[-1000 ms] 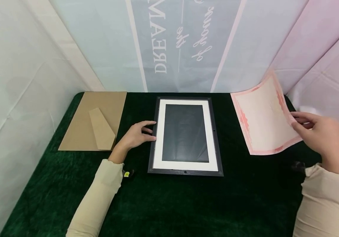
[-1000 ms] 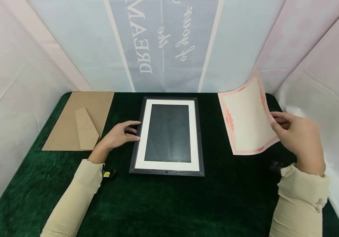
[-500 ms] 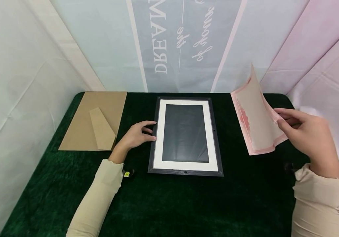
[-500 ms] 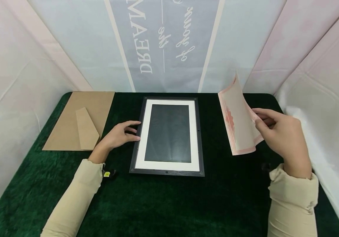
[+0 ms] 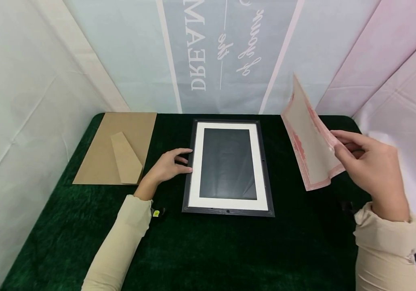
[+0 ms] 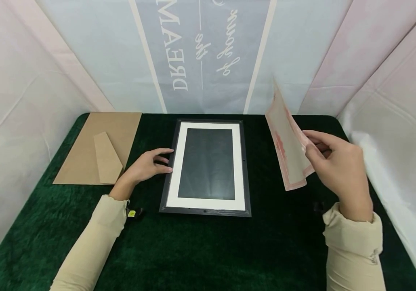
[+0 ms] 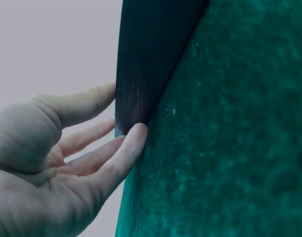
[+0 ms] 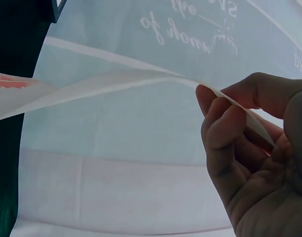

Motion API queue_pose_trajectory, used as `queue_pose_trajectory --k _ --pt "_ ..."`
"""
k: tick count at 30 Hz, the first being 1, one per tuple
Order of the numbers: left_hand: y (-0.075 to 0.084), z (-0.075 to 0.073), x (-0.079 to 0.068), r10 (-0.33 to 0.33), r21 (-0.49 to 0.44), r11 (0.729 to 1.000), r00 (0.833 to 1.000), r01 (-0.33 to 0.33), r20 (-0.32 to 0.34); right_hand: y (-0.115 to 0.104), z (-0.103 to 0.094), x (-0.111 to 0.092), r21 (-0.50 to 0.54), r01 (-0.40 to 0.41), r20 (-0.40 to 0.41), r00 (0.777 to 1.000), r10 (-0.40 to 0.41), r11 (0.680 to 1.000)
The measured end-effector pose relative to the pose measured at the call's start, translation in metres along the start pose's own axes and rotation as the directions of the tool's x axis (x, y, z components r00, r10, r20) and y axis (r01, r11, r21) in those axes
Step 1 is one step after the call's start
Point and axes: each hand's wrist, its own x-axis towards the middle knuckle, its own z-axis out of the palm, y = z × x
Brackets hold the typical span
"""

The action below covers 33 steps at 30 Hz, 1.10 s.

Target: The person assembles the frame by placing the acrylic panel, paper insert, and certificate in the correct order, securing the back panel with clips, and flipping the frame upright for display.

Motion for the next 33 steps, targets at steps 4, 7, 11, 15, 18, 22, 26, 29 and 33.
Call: queue_pose_trajectory --k 4,7,11,15,18,22,26,29,33 --pt "-0.001 0.000 0.001 -0.007 -0.003 1.000 1.000 0.007 0.002 -0.007 0.002 -0.002 0.021 0.016 -0.002 1.000 -0.016 1.000" --pt "-0.001 0.000 0.000 -0.006 -0.002 1.000 1.000 0.006 0.003 -0.012 0.005 -0.003 0.018 0.045 0.001 0.999 -0.045 0.999" --pt "-0.001 0.000 0.000 0.004 0.005 1.000 1.000 -0.004 0.000 -0.019 0.010 -0.005 0.010 0.134 0.003 0.991 -0.134 0.991" --pt "-0.002 -0.001 0.000 0.002 0.006 1.000 1.000 -0.002 0.000 -0.026 0.019 -0.007 -0.004 0.198 0.018 0.980 -0.198 0.980" --pt "-0.001 -0.001 0.000 -0.011 0.000 1.000 1.000 0.011 0.004 -0.031 0.025 -0.008 -0.003 0.211 0.039 0.977 -0.210 0.978" --pt "-0.001 -0.001 0.000 -0.020 -0.002 1.000 1.000 0.020 0.005 -0.036 0.034 -0.009 0.007 0.234 0.058 0.970 -0.234 0.972" --pt "0.000 -0.001 -0.001 -0.012 -0.001 1.000 1.000 0.012 0.002 -0.040 0.041 -0.011 0.014 0.252 0.076 0.965 -0.252 0.968" --pt "0.000 -0.001 -0.001 -0.007 0.004 1.000 1.000 0.007 0.001 -0.043 0.046 -0.012 0.026 0.252 0.094 0.963 -0.253 0.967" --pt "0.000 -0.001 0.000 0.000 0.013 1.000 1.000 0.000 0.003 -0.046 0.053 -0.014 0.046 0.246 0.117 0.961 -0.250 0.968"
